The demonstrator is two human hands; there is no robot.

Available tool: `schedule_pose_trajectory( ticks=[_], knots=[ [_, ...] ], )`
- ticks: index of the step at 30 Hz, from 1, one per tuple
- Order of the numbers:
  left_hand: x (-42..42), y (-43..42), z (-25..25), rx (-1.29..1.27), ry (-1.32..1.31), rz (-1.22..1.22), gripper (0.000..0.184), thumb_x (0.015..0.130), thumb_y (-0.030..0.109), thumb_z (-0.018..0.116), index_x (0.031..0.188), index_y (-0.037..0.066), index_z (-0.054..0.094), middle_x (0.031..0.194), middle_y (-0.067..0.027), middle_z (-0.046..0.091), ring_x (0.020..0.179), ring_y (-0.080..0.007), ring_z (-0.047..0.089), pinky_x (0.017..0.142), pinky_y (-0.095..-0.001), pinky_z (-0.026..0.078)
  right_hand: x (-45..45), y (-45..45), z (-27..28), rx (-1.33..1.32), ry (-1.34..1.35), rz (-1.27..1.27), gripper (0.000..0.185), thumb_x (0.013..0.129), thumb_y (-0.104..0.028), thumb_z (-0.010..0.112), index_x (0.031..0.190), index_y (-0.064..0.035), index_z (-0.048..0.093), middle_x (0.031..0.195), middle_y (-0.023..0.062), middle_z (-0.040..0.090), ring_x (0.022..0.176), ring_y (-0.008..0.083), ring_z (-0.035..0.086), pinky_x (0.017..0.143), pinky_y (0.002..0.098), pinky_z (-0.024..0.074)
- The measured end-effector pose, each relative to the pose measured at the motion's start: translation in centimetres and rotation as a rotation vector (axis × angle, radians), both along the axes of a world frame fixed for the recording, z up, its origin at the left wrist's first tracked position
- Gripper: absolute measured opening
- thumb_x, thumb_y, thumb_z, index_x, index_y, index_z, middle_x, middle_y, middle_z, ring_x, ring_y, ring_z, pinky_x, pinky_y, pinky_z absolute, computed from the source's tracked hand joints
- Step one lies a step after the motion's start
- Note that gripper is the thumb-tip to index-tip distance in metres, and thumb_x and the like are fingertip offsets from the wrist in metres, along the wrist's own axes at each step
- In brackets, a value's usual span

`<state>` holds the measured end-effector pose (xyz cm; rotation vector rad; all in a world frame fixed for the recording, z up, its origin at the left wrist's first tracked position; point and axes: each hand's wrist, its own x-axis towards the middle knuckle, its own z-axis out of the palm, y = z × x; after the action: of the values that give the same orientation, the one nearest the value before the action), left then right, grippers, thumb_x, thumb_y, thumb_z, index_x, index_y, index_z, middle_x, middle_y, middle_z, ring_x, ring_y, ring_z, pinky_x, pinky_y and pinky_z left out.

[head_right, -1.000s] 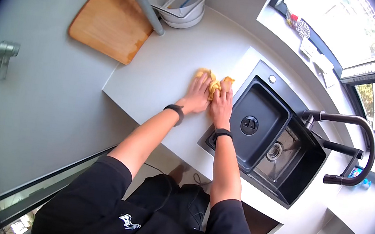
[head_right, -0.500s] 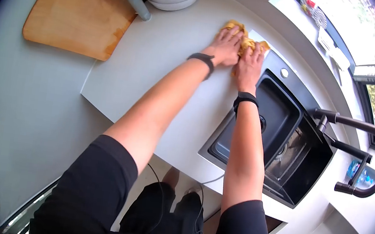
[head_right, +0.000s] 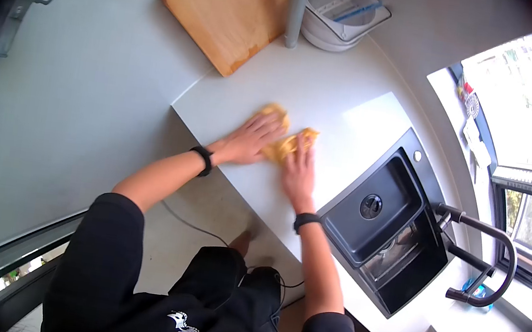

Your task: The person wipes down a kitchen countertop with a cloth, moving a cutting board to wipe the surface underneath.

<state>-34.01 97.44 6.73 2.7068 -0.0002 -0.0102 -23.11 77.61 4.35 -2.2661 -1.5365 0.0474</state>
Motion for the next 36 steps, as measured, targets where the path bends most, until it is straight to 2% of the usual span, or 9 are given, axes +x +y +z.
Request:
schedule_pose_trajectory(
  ticks=[7, 15, 18, 21, 22, 25, 31, 34, 36],
  knots=[
    [-5.3, 2.6, 1.3, 0.05, 0.215, 0.056, 0.087, 0.087, 0.035, 0.068, 0.157, 0.01, 0.023, 0.161, -0.0144, 0.026, 0.152, -0.032, 0.013, 0.123, -0.0513, 0.018, -2.9, 3.7, 1.4, 0.024, 0.102, 0.228, 0.013, 0.083, -0.009, 0.056, 0.095, -0.0049, 0.06, 0.151, 0.0186, 0.042, 0.146, 0.0406, 0.031, 0.118, 0.0508, 0.0327],
    [4.3, 8.6, -3.2, 0.13, -0.059, 0.22, 0.08, 0.09, 0.035, 0.066, 0.153, 0.004, 0.029, 0.159, -0.0182, 0.025, 0.15, -0.0382, 0.014, 0.121, -0.0543, 0.017, 3.8, 13.9, -0.6, 0.11, 0.027, -0.076, 0.021, 0.089, -0.009, 0.053, 0.109, -0.0061, 0.06, 0.153, 0.0187, 0.038, 0.146, 0.0421, 0.029, 0.119, 0.0491, 0.0295],
    [7.9, 11.2, -3.6, 0.231, 0.025, 0.256, 0.073, 0.097, 0.042, 0.05, 0.153, -0.001, 0.032, 0.161, -0.017, 0.025, 0.152, -0.035, 0.01, 0.124, -0.0499, 0.01, 6.2, 17.5, -1.1, 0.121, 0.0, -0.157, 0.024, 0.089, -0.011, 0.054, 0.112, -0.0074, 0.059, 0.152, 0.0188, 0.039, 0.145, 0.0426, 0.029, 0.119, 0.0485, 0.0298],
    [10.8, 13.0, -4.2, 0.294, 0.08, 0.284, 0.07, 0.098, 0.039, 0.046, 0.153, -0.001, 0.031, 0.163, -0.0153, 0.022, 0.153, -0.0339, 0.008, 0.124, -0.0496, 0.007, 8.3, 20.7, -1.6, 0.15, -0.026, -0.214, 0.025, 0.089, -0.013, 0.055, 0.113, -0.0087, 0.059, 0.151, 0.0188, 0.04, 0.144, 0.0431, 0.031, 0.118, 0.0483, 0.0304],
    [11.3, 12.9, -3.6, 0.233, -0.03, 0.316, 0.06, 0.094, 0.027, 0.053, 0.144, -0.005, 0.042, 0.158, -0.0163, 0.027, 0.15, -0.0368, 0.014, 0.121, -0.0537, 0.016, 8.8, 21.3, -1.9, 0.161, -0.032, -0.226, 0.024, 0.089, -0.013, 0.055, 0.112, -0.009, 0.06, 0.15, 0.0189, 0.041, 0.144, 0.0431, 0.031, 0.118, 0.0483, 0.0305],
    [12.6, 12.9, -0.6, 0.419, 0.198, 0.224, 0.06, 0.094, 0.025, 0.052, 0.145, -0.005, 0.041, 0.159, -0.0165, 0.025, 0.151, -0.0358, 0.011, 0.122, -0.0542, 0.015, 9.8, 22.0, -2.0, 0.187, -0.03, -0.236, 0.025, 0.088, -0.014, 0.056, 0.113, -0.01, 0.06, 0.149, 0.0188, 0.042, 0.143, 0.0431, 0.032, 0.118, 0.0487, 0.03],
    [12.5, 13.2, -2.3, 0.288, 0.121, 0.32, 0.059, 0.096, 0.024, 0.048, 0.147, -0.005, 0.039, 0.161, -0.0149, 0.023, 0.153, -0.0348, 0.007, 0.122, -0.0547, 0.013, 10.1, 22.3, -2.2, 0.2, -0.055, -0.222, 0.025, 0.088, -0.014, 0.057, 0.112, -0.0105, 0.061, 0.147, 0.0192, 0.043, 0.142, 0.0436, 0.033, 0.118, 0.0498, 0.0294],
    [12.3, 13.1, -3.0, 0.436, 0.051, 0.322, 0.061, 0.098, 0.035, 0.045, 0.143, -0.005, 0.048, 0.159, -0.0166, 0.033, 0.15, -0.0337, 0.018, 0.123, -0.0463, 0.013, 10.1, 22.3, -2.3, 0.197, -0.067, -0.221, 0.024, 0.088, -0.014, 0.056, 0.111, -0.0106, 0.061, 0.147, 0.0198, 0.044, 0.142, 0.044, 0.034, 0.118, 0.0496, 0.0298],
    [12.5, 13.3, -3.1, 0.3, 0.138, 0.329, 0.061, 0.097, 0.03, 0.045, 0.147, -0.005, 0.04, 0.161, -0.016, 0.025, 0.152, -0.0347, 0.01, 0.123, -0.051, 0.011, 10.0, 22.1, -2.4, 0.2, -0.074, -0.218, 0.024, 0.088, -0.014, 0.055, 0.111, -0.0105, 0.061, 0.147, 0.0202, 0.044, 0.142, 0.0441, 0.034, 0.118, 0.0495, 0.0301]
  ],
)
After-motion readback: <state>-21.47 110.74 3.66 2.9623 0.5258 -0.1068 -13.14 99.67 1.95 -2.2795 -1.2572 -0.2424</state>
